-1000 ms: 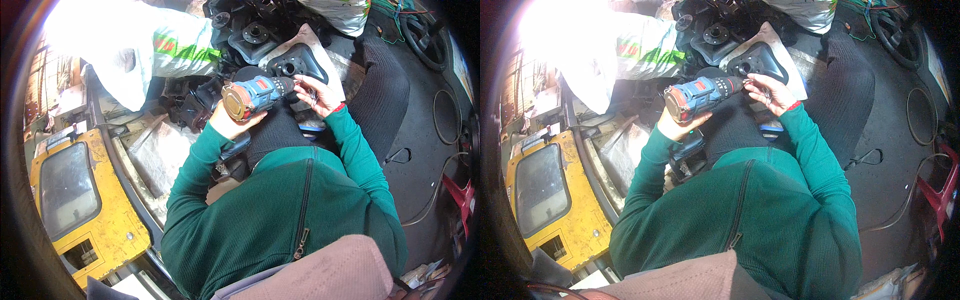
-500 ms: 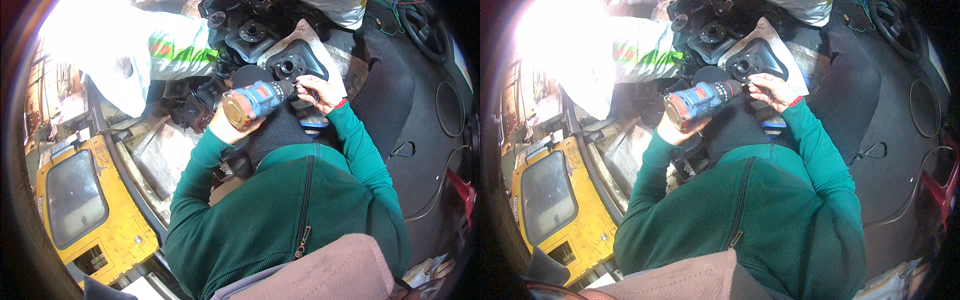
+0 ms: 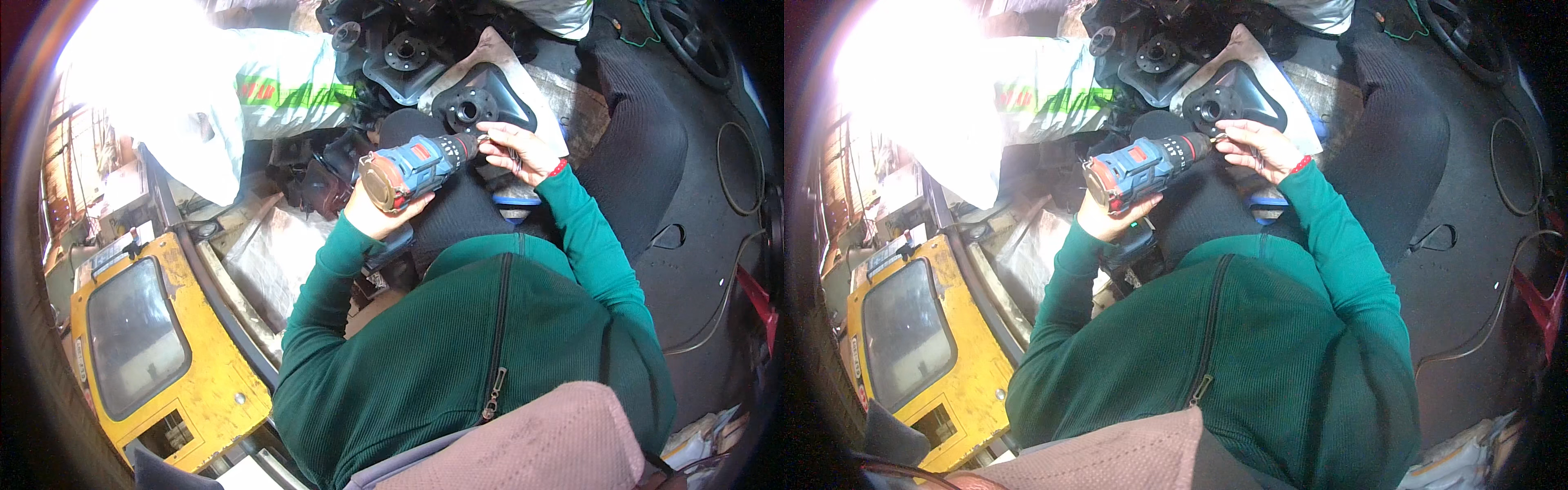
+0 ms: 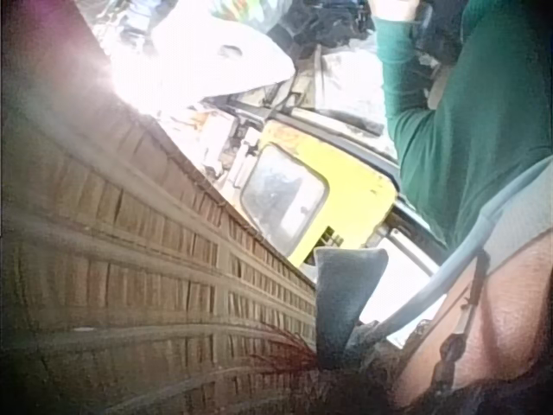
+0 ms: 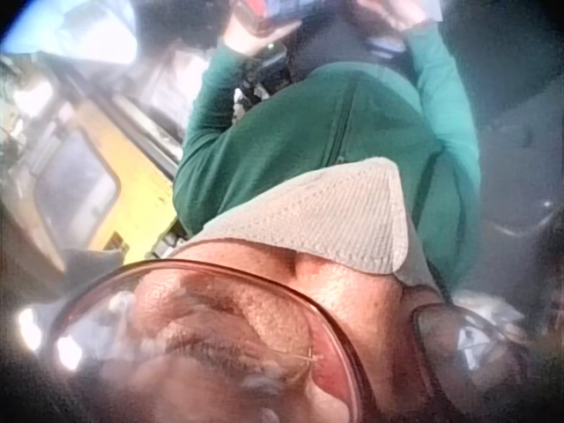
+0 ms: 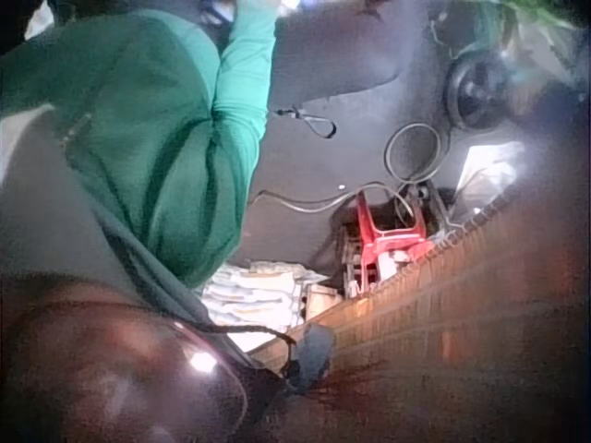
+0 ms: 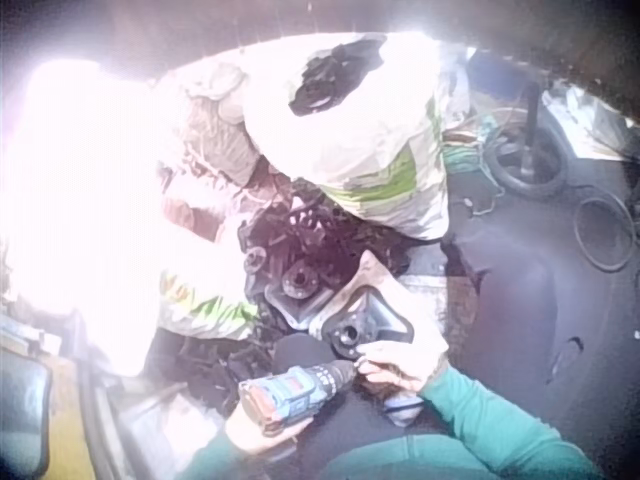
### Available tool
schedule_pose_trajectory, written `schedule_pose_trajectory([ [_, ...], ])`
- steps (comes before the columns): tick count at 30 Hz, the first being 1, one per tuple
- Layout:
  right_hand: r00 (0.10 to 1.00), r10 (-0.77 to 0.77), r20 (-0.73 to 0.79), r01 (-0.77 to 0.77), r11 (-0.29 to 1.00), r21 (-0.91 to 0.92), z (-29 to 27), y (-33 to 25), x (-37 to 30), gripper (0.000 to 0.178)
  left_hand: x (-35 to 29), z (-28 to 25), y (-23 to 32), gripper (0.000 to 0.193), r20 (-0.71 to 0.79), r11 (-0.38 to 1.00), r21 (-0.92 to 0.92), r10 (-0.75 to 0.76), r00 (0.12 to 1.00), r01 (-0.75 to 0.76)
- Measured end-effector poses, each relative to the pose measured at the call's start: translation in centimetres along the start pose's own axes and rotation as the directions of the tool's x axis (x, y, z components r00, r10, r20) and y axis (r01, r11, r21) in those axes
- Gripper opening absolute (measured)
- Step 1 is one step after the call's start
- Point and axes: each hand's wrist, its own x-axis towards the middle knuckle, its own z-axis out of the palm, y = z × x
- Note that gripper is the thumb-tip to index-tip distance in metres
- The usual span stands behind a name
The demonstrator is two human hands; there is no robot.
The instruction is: The person uses a cordless drill to fasten bolts onto black metal plates resting on their lap. They repeatedly pick up plates, align them, and secure them with bolts, then place the finished units into a nearby white bag.
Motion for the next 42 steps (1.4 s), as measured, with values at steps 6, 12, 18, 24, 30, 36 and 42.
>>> schedule_pose_trajectory([
  [6,0.889,-0.193,-0.416,0.109,0.970,-0.217,-4.4,2.2,2.0,0.026,3.2,0.0,0.5,0.058,-0.059,0.991,-0.086,-0.112,0.992,0.106],
  [12,0.849,-0.400,-0.344,0.147,0.805,-0.574,-3.3,3.8,4.7,0.033,6.4,0.7,-0.8,0.054,0.080,0.990,0.105,-0.107,0.991,0.098],
  [18,0.873,-0.394,-0.288,0.123,0.749,-0.651,-3.6,3.9,5.7,0.029,9.1,-0.4,0.6,0.047,0.230,0.964,0.264,-0.053,0.972,-0.010],
  [24,0.896,-0.324,-0.304,0.105,0.819,-0.564,-3.1,3.5,5.7,0.028,10.4,-0.2,-0.2,0.043,0.326,0.959,0.261,0.022,0.945,-0.112],
  [30,0.889,-0.382,-0.251,0.175,0.792,-0.585,-3.8,4.4,6.3,0.028,10.8,0.0,0.6,0.046,0.246,0.995,0.069,0.049,0.968,-0.068],
  [36,0.899,-0.358,-0.254,0.117,0.752,-0.649,-3.9,3.8,5.8,0.029,10.7,0.7,0.4,0.047,0.245,0.995,0.094,0.006,0.969,-0.030],
  [42,0.903,-0.322,-0.283,0.096,0.794,-0.600,-5.0,4.5,7.0,0.030,10.7,1.5,-0.6,0.042,0.291,0.962,0.272,-0.049,0.956,-0.034],
])
